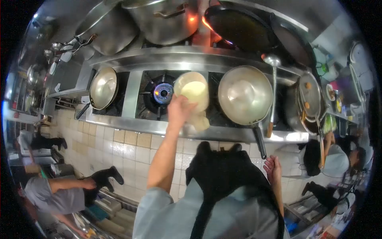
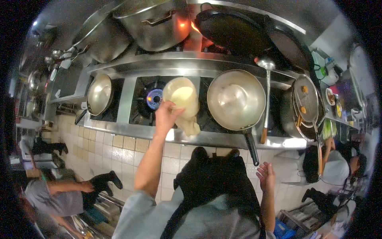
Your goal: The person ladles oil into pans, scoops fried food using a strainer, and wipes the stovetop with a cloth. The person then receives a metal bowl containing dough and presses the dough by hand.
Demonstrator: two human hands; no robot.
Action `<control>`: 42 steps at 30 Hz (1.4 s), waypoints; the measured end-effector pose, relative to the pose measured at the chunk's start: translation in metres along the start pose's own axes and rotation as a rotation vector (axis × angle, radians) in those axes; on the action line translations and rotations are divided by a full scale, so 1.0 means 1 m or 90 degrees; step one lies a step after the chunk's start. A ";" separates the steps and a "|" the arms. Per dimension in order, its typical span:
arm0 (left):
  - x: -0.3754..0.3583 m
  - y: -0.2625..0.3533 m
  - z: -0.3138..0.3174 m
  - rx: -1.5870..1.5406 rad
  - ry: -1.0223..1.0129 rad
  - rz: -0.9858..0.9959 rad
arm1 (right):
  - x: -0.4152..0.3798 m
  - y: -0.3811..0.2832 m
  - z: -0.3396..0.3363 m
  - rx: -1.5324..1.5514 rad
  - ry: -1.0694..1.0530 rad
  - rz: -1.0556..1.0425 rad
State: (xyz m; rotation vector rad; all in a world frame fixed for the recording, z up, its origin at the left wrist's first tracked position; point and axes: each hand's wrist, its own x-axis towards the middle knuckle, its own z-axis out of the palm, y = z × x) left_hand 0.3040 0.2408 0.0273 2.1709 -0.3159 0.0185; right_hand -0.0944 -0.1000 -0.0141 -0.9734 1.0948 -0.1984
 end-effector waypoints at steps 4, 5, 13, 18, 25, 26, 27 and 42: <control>0.023 0.017 -0.007 -0.015 0.059 -0.058 | -0.007 0.010 -0.005 0.033 0.018 0.020; 0.028 0.020 -0.008 0.002 0.084 -0.030 | -0.006 0.013 -0.007 0.039 0.017 0.021; 0.059 -0.010 0.047 -0.004 0.154 0.154 | -0.001 0.011 -0.004 0.036 0.005 0.033; 0.039 0.000 0.059 0.017 0.093 0.092 | 0.000 0.001 -0.009 0.005 0.013 0.045; -0.035 -0.018 0.059 -0.014 0.140 0.073 | -0.002 0.002 -0.016 0.018 0.048 0.045; -0.049 -0.025 0.068 0.099 0.040 0.077 | -0.001 0.001 -0.016 0.004 0.048 0.058; -0.062 -0.033 0.076 0.212 -0.059 0.078 | 0.002 0.001 -0.014 -0.010 0.045 0.070; -0.140 -0.163 0.015 0.246 -0.120 -0.010 | -0.004 -0.025 0.012 -0.190 0.014 0.057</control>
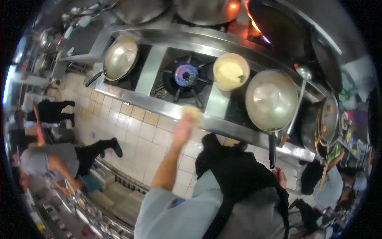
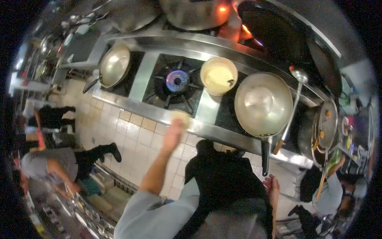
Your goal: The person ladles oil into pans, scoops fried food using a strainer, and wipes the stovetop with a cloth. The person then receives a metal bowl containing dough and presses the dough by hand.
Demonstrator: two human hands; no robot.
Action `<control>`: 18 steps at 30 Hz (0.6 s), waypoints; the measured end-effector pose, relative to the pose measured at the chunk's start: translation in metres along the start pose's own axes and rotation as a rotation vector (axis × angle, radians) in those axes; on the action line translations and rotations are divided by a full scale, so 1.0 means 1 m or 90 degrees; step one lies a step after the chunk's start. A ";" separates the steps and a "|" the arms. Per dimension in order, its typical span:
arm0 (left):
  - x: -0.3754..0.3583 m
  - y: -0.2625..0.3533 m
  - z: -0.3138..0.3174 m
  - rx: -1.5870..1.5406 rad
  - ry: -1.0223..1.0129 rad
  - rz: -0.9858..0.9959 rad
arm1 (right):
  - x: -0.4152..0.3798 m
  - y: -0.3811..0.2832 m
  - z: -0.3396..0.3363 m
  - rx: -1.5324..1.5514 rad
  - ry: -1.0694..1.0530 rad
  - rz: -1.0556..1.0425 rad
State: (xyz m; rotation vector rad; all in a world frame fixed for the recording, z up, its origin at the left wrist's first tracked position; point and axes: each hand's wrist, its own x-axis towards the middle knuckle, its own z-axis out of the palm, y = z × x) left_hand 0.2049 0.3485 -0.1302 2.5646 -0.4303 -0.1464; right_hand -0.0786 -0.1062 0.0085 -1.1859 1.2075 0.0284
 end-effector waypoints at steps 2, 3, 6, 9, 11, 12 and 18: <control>0.006 -0.027 -0.057 -0.171 0.136 -0.119 | -0.008 -0.007 0.011 0.003 -0.020 -0.007; 0.008 -0.049 -0.068 -0.029 0.150 -0.105 | -0.007 -0.006 0.012 0.013 -0.007 -0.011; 0.001 -0.045 -0.042 0.058 0.170 -0.028 | -0.014 0.000 0.013 0.029 -0.037 -0.040; -0.002 0.031 0.009 0.036 -0.018 0.089 | -0.028 -0.002 0.029 -0.009 0.055 -0.100; -0.003 0.092 0.031 -0.122 -0.029 0.310 | -0.035 0.002 0.031 0.012 0.021 -0.193; 0.001 0.116 0.045 -0.130 -0.096 0.360 | -0.038 0.000 0.034 0.018 0.030 -0.191; 0.018 0.186 0.057 -0.426 -0.214 0.168 | -0.029 -0.048 0.077 -0.197 -0.084 -0.479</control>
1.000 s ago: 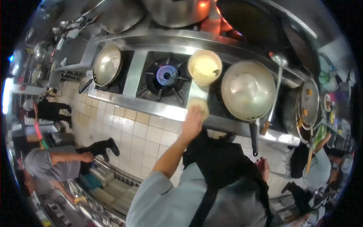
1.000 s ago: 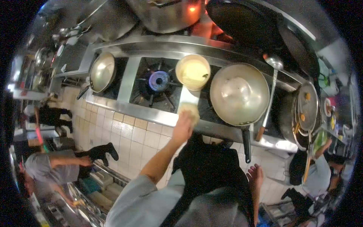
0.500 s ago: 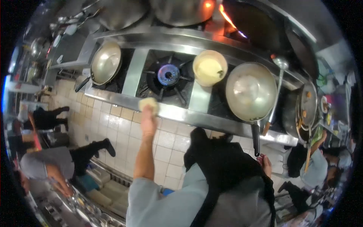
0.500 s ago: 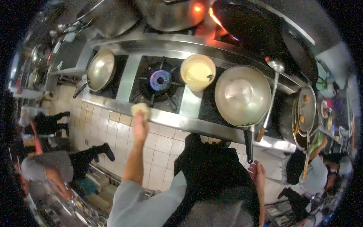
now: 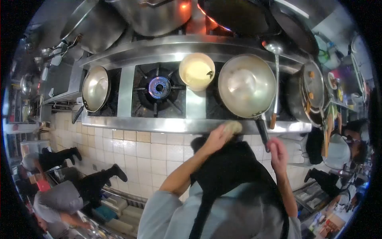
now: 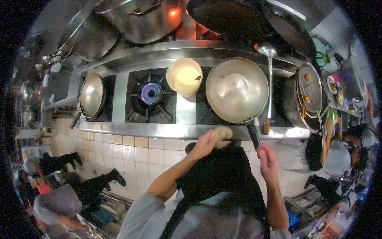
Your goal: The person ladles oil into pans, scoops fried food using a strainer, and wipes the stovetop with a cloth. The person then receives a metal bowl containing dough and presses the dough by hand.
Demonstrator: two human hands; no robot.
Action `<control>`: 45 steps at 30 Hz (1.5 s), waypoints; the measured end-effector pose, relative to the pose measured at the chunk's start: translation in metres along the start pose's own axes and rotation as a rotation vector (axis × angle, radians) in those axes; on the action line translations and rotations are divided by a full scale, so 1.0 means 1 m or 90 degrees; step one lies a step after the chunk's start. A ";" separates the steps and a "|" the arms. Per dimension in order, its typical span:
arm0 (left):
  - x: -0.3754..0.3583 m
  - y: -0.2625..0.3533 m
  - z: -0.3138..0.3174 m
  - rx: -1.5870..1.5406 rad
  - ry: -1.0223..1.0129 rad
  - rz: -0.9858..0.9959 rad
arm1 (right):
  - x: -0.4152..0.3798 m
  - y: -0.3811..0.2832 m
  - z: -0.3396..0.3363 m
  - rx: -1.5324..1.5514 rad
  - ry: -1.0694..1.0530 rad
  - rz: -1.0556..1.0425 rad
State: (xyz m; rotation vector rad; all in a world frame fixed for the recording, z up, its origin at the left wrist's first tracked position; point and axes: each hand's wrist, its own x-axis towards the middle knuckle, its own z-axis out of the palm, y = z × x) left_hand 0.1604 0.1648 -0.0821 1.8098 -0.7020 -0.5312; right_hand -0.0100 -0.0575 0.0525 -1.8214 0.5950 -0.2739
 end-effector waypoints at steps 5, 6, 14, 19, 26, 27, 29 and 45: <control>0.000 0.093 -0.012 -0.758 -0.008 -0.280 | 0.057 -0.093 0.076 -0.308 -0.184 -0.259; -0.003 0.107 -0.019 -0.821 0.026 -0.316 | 0.059 -0.090 0.086 -0.331 -0.255 -0.277; -0.025 0.078 -0.067 -0.017 0.244 -0.124 | 0.027 -0.021 0.030 -0.255 -0.226 -0.182; -0.012 0.033 -0.069 0.428 0.200 -0.021 | -0.008 -0.005 0.007 -0.024 -0.060 0.012; -0.022 -0.018 -0.020 0.429 0.100 0.082 | -0.024 0.015 -0.008 0.048 0.042 0.074; -0.023 -0.018 -0.010 0.400 0.057 0.099 | -0.024 0.021 -0.006 0.077 0.040 0.091; -0.016 -0.019 0.009 0.353 -0.004 0.151 | -0.026 0.022 0.000 0.114 0.045 0.109; -0.018 0.055 -0.047 0.382 0.084 0.113 | -0.021 0.023 0.009 0.156 0.048 0.032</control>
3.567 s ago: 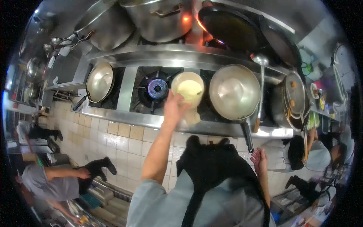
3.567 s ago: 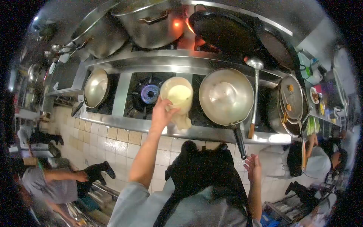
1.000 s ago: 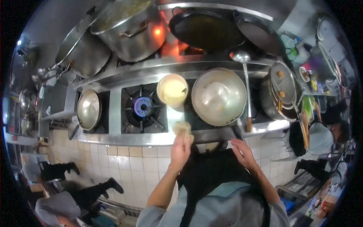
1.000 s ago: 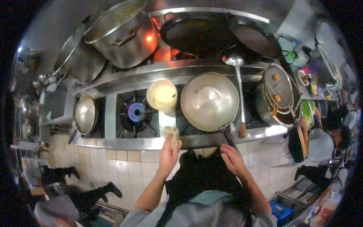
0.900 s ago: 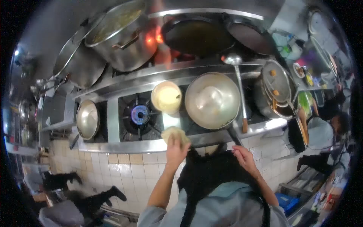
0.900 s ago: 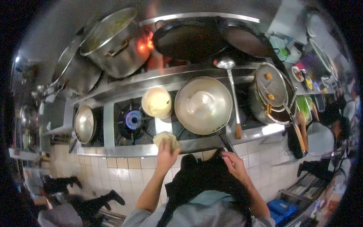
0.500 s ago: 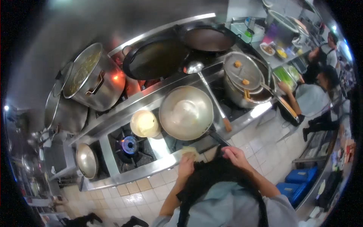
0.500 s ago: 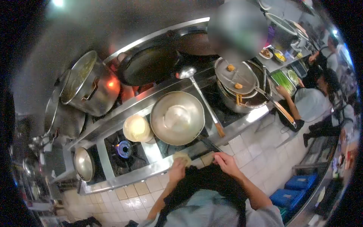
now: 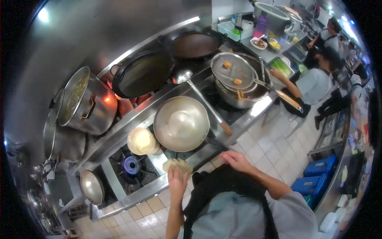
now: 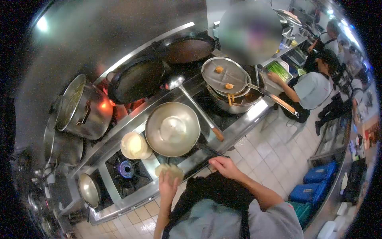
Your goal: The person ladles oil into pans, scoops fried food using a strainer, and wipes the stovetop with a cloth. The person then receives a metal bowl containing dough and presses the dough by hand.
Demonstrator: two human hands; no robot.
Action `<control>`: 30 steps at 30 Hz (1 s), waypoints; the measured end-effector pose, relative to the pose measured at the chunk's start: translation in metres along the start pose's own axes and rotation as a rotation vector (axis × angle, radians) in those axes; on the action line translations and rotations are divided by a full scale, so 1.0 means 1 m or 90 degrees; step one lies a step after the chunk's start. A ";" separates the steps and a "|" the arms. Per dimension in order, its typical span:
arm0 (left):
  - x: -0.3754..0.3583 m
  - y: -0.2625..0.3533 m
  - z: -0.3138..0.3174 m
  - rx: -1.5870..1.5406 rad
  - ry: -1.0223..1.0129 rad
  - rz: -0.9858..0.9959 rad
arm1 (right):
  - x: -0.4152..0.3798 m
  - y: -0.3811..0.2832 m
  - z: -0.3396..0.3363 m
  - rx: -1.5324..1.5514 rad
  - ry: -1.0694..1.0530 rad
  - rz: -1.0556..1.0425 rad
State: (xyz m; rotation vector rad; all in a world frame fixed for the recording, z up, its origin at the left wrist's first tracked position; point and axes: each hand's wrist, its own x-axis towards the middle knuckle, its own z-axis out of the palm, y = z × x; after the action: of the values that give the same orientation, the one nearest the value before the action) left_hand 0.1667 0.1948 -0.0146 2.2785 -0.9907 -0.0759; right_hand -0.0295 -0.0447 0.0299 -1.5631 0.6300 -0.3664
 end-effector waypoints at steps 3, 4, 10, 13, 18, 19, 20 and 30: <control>-0.008 -0.024 0.015 0.033 -0.072 -0.002 | -0.001 -0.005 0.002 -0.018 -0.008 0.005; -0.013 -0.033 0.018 0.040 -0.100 0.004 | -0.002 -0.006 0.004 -0.028 -0.008 0.030; -0.019 -0.033 0.018 -0.025 -0.052 -0.081 | 0.001 -0.003 -0.005 -0.033 -0.002 0.037; -0.027 -0.021 0.016 -0.001 -0.008 -0.123 | 0.004 -0.014 -0.008 -0.018 0.023 0.038; -0.029 -0.022 0.032 0.051 -0.014 -0.132 | 0.016 -0.002 -0.024 -0.040 -0.027 0.023; -0.026 -0.023 0.033 0.094 -0.013 -0.121 | 0.019 0.002 -0.029 -0.062 -0.045 0.010; -0.024 -0.019 0.031 0.137 -0.013 -0.109 | 0.022 0.006 -0.035 -0.063 -0.057 0.007; -0.144 0.024 0.056 0.025 0.152 -0.458 | 0.037 0.066 -0.124 -0.032 -0.025 0.025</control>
State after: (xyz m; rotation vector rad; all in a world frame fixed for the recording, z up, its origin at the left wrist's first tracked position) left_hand 0.0324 0.2500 -0.0729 2.4969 -0.0239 -0.0832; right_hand -0.0835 -0.1664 -0.0278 -1.6004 0.6429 -0.2925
